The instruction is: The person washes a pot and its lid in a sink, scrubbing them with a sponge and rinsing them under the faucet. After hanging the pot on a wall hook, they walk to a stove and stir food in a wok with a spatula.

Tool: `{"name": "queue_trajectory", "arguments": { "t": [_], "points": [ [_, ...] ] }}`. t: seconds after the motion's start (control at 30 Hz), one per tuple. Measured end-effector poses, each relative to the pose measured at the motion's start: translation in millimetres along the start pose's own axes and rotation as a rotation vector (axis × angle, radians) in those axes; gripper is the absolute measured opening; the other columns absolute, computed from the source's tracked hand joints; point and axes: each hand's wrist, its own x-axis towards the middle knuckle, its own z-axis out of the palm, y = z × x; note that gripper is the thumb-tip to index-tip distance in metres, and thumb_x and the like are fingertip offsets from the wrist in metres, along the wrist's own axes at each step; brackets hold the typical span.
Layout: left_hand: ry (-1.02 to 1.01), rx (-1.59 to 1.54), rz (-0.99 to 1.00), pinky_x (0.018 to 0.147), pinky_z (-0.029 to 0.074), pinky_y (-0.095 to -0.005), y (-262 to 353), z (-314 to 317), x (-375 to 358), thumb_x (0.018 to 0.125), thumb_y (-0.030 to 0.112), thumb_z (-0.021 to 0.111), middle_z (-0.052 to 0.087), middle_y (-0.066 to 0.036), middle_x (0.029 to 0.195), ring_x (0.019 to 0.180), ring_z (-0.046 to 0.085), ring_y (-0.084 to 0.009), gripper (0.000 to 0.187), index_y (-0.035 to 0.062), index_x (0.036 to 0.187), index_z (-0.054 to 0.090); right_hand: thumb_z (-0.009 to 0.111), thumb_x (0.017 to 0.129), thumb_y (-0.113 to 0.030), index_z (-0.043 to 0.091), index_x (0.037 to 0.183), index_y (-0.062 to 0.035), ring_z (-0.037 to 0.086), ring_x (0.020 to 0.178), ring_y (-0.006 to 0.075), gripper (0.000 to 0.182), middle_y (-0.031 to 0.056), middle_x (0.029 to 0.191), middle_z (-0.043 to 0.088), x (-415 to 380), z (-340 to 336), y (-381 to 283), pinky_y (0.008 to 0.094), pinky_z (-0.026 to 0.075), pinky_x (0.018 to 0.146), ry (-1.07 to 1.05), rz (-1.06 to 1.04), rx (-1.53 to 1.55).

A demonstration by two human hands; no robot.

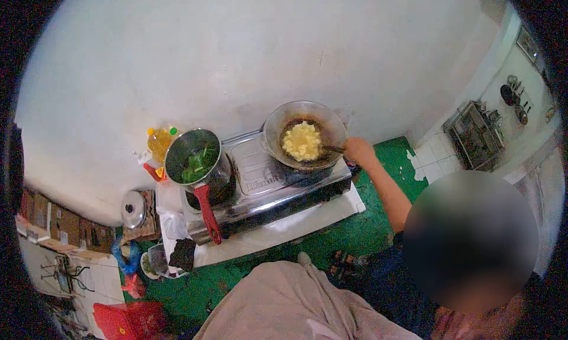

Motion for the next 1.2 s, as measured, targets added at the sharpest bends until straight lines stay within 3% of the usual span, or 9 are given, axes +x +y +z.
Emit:
{"name": "queue_trajectory", "arguments": {
  "t": [0.17,0.23,0.53,0.63,0.73,0.93,1.13,1.2],
  "points": [
    [-0.007,0.013,0.017,0.056,0.041,-0.0460,-5.7,1.1,-0.4,0.075,0.019,0.053,0.052,-0.018,0.075,0.068,0.052,-0.0363,0.016,0.0047,0.082,0.053,0.059,0.073,-0.020,0.066,0.095,-0.0154,0.061,0.078,0.0318,0.024,0.0144,0.084,0.063,-0.7,45.5,0.7,0.0412,0.048,0.070,0.023,0.018,0.272],
    [-0.003,0.020,0.012,0.056,0.041,-0.0460,-2.9,-5.6,1.9,0.075,0.019,0.053,0.052,-0.018,0.074,0.068,0.052,-0.0363,0.016,0.0047,0.081,0.053,0.060,0.073,-0.020,0.066,0.096,-0.0159,0.061,0.078,0.0315,0.024,0.0143,0.084,0.063,-18.0,26.8,-13.8,0.0411,0.048,0.070,0.022,-0.006,0.437],
    [0.001,0.030,-0.011,0.055,0.041,-0.0459,-6.3,0.8,-7.7,0.074,0.019,0.053,0.052,-0.018,0.074,0.067,0.052,-0.0361,0.016,0.0047,0.080,0.053,0.058,0.073,-0.012,0.061,0.102,-0.0177,0.061,0.072,0.0298,0.030,0.0164,0.081,0.059,-61.5,-17.0,-31.1,0.0409,0.049,0.062,0.255,-0.009,-0.011],
    [-0.001,0.034,-0.004,0.055,0.041,-0.0458,-6.8,1.5,-6.1,0.074,0.019,0.053,0.052,-0.018,0.073,0.067,0.052,-0.0360,0.016,0.0047,0.080,0.053,0.057,0.072,-0.010,0.059,0.100,-0.0146,0.060,0.070,0.0307,0.029,0.0166,0.078,0.056,-51.1,-14.6,-22.3,0.0411,0.050,0.060,0.404,0.007,-0.070],
    [0.002,0.038,-0.007,0.055,0.041,-0.0458,-6.7,1.5,-7.4,0.074,0.019,0.054,0.052,-0.018,0.073,0.067,0.052,-0.0359,0.015,0.0047,0.080,0.052,0.055,0.071,-0.009,0.058,0.097,-0.0112,0.061,0.070,0.0300,0.026,0.0161,0.074,0.055,-43.2,-14.0,-18.3,0.0393,0.050,0.060,0.413,0.048,-0.154],
    [0.016,0.044,-0.018,0.054,0.041,-0.0457,-1.2,-1.0,-6.3,0.074,0.019,0.054,0.051,-0.018,0.073,0.066,0.052,-0.0358,0.015,0.0047,0.079,0.052,0.058,0.072,-0.008,0.060,0.092,-0.0052,0.061,0.075,0.0334,0.021,0.0198,0.083,0.060,-24.5,33.2,-10.0,0.0426,0.050,0.065,0.177,0.028,0.011],
    [0.013,0.053,-0.008,0.054,0.040,-0.0457,-4.0,0.3,-4.9,0.074,0.019,0.054,0.051,-0.018,0.072,0.066,0.052,-0.0357,0.015,0.0048,0.078,0.052,0.063,0.072,-0.014,0.062,0.100,-0.0065,0.061,0.073,0.0311,0.029,0.0175,0.082,0.063,-16.4,45.6,-3.8,0.0409,0.048,0.064,0.194,-0.202,0.301],
    [0.017,0.055,-0.008,0.054,0.040,-0.0456,1.1,-5.8,-0.2,0.074,0.019,0.054,0.051,-0.018,0.072,0.066,0.052,-0.0356,0.015,0.0048,0.078,0.052,0.063,0.072,-0.013,0.062,0.100,-0.0070,0.061,0.072,0.0306,0.029,0.0166,0.080,0.063,-28.7,18.7,-11.4,0.0395,0.047,0.065,-0.031,-0.035,0.505]
  ]
}}
